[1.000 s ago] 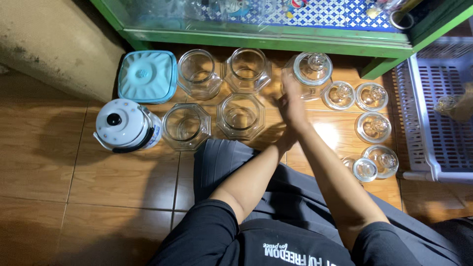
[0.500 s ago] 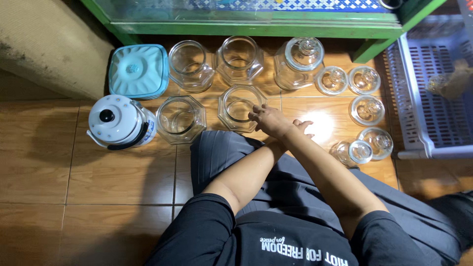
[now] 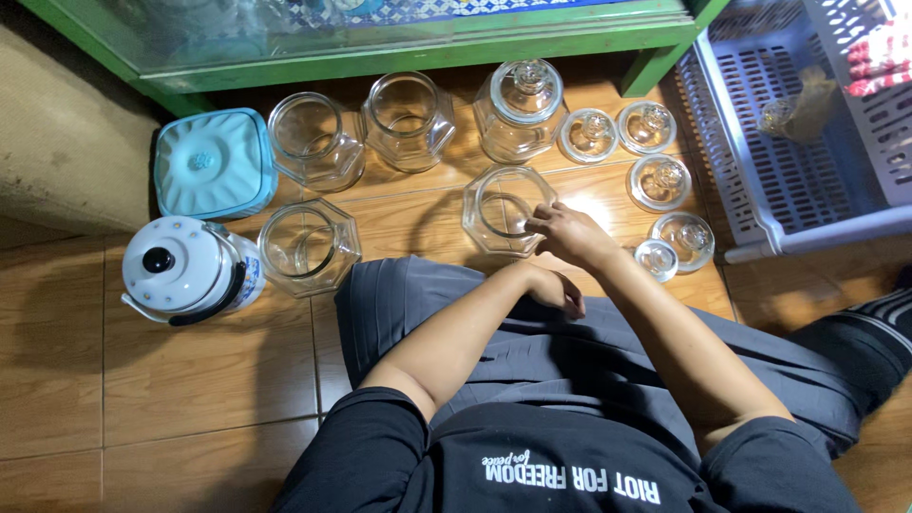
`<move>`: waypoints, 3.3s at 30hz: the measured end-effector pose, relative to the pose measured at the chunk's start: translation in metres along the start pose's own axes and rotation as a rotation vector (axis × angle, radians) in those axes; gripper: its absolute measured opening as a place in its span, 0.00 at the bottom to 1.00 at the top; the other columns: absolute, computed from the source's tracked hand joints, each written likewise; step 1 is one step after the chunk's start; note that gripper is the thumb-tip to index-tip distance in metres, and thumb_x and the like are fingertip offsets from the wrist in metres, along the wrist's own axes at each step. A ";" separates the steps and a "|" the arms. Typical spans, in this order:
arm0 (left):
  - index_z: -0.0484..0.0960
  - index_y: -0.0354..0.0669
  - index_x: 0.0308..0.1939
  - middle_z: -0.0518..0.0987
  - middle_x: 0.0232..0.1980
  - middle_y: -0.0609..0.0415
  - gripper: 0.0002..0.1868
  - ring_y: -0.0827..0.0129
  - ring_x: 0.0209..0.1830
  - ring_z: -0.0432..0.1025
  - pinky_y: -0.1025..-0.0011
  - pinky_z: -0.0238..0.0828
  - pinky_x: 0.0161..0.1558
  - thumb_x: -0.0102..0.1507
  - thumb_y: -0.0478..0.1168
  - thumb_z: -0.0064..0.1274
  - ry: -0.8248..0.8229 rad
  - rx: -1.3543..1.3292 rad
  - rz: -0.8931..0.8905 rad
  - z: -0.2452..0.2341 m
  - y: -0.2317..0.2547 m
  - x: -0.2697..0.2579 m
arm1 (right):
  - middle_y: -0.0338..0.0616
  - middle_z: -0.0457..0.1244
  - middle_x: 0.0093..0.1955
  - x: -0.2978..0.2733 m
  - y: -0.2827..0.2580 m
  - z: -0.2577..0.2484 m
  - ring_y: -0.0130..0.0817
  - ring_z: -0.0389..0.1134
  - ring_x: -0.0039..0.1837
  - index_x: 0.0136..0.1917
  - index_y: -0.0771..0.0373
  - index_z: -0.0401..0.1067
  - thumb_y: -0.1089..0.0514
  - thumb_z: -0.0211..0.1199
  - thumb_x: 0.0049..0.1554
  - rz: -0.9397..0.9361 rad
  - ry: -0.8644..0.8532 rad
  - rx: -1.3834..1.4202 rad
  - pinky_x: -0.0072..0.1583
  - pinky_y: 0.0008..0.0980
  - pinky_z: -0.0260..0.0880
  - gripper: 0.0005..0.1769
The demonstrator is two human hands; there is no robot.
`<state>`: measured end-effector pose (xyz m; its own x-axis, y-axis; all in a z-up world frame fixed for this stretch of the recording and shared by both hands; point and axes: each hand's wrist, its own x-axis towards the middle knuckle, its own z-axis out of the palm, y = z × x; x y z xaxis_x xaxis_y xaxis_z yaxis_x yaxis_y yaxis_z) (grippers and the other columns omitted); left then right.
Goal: The person sits on the floor and assembles glass jars by picking up lids and screwing them onto matching jar bodies. The person handles several jars one at a time, aligning and tightening each lid before placing the assembled jar aside.
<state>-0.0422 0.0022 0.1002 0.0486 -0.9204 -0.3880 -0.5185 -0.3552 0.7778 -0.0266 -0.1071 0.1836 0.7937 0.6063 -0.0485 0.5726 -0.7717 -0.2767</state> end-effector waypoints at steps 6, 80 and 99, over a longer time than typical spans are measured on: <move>0.87 0.35 0.52 0.85 0.43 0.52 0.18 0.69 0.45 0.77 0.68 0.74 0.51 0.71 0.48 0.54 0.052 -0.720 0.252 -0.026 -0.012 -0.030 | 0.41 0.66 0.56 -0.038 0.023 -0.012 0.44 0.69 0.58 0.61 0.52 0.77 0.61 0.68 0.49 0.110 0.037 -0.059 0.58 0.41 0.70 0.25; 0.87 0.37 0.52 0.79 0.52 0.49 0.20 0.66 0.49 0.79 0.72 0.75 0.51 0.65 0.49 0.60 1.386 -0.655 -0.132 -0.072 -0.077 -0.019 | 0.58 0.60 0.75 -0.019 0.026 -0.007 0.55 0.56 0.79 0.78 0.65 0.57 0.40 0.81 0.46 0.257 0.567 0.340 0.76 0.48 0.55 0.57; 0.87 0.46 0.53 0.80 0.45 0.49 0.16 0.62 0.43 0.77 0.68 0.73 0.47 0.69 0.49 0.53 1.574 -0.393 -0.283 -0.065 -0.038 -0.020 | 0.51 0.61 0.74 -0.019 0.022 0.018 0.55 0.55 0.81 0.76 0.61 0.60 0.43 0.73 0.56 0.243 0.748 0.203 0.78 0.47 0.56 0.43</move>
<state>0.0317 0.0236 0.1106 0.9912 0.0133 0.1315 -0.1203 -0.3220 0.9391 -0.0332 -0.1322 0.1607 0.8596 0.0821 0.5044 0.3749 -0.7720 -0.5133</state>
